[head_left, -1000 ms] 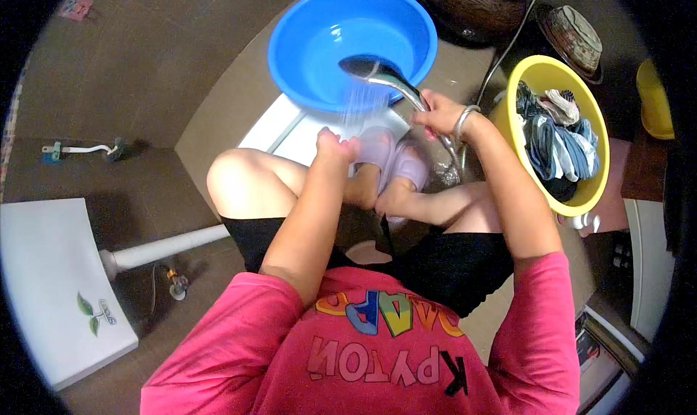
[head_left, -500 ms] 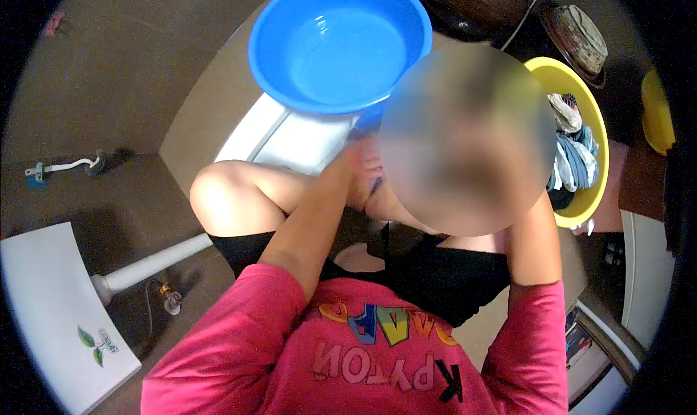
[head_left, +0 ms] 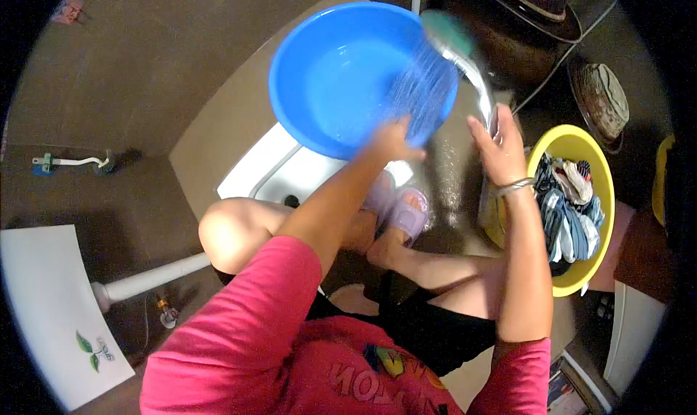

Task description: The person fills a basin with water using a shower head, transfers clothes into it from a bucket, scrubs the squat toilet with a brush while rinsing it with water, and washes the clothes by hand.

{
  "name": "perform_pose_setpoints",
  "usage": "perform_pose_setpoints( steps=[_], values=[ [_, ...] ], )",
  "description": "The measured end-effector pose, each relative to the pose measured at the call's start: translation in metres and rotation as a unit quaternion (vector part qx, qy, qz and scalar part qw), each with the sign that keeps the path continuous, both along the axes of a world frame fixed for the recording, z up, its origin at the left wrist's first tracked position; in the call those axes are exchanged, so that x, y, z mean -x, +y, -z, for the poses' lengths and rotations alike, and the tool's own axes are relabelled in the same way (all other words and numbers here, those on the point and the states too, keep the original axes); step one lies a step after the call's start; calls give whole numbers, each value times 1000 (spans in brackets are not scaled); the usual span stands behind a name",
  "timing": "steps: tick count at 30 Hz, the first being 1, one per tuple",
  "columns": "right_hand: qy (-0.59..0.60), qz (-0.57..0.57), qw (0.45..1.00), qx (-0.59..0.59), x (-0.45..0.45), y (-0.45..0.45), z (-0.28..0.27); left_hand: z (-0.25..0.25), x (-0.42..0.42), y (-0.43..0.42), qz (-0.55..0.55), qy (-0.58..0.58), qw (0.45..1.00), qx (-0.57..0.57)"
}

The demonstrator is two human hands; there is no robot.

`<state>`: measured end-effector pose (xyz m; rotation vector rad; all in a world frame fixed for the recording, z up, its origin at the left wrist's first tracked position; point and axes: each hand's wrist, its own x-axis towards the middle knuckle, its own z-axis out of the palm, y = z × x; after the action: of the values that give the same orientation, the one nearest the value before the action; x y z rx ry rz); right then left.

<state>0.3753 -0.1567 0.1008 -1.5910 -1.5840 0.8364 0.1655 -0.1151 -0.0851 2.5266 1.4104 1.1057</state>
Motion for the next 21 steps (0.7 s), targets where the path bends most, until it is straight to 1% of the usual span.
perform_pose_setpoints(
  steps=[1, 2, 3, 4, 5, 6, 7, 8, 9, 10, 11, 13, 15, 17, 19, 21],
  values=[
    [-47, 79, 990, -104, 11, 8, 9, 10, 3, -8, -16, 22, 987, 158],
    [-12, 109, 989, -100, 14, 17, 9, 5, 6, -10, -18, 71, 959, 275],
    [-11, 111, 988, -103, 22, 20, 3, -6, 8, -13, -22, 131, 914, 382],
    [55, 153, 979, -126, 28, 23, -4, -16, 7, -11, -14, 216, 868, 447],
    [120, 191, 963, -149, 32, 26, -9, -15, 5, -11, -15, 216, 870, 443],
    [101, 196, 957, -187, 33, 32, -10, -8, 2, -12, -48, 226, 879, 417],
    [102, 195, 957, -188, 35, 35, -10, 0, 2, -16, -82, 236, 885, 393],
    [162, 215, 947, -174, 42, 36, -20, 7, 6, -20, -82, 236, 885, 393],
    [221, 235, 933, -162, 45, 38, -27, 11, 13, -22, -68, 217, 901, 370],
    [255, 225, 925, -168, 44, 42, -29, 15, 20, -22, -53, 199, 916, 344],
    [258, 228, 923, -172, 42, 46, -33, 5, 27, -21, -51, 202, 917, 339],
    [327, 228, 903, -160, 42, 47, -39, -33, 42, -27, -35, 183, 940, 285],
    [365, 213, 888, -183, 36, 49, -38, -75, 45, -21, -76, 141, 959, 234],
    [374, 210, 884, -184, 35, 42, -49, -139, 52, -3, -106, 118, 924, 348],
    [383, 204, 883, -178, 34, 33, -63, -183, 74, 6, -79, -28, 940, 330],
    [396, 201, 875, -192, 33, 24, -69, -199, 101, 17, -72, -233, 904, 350]
  ],
)
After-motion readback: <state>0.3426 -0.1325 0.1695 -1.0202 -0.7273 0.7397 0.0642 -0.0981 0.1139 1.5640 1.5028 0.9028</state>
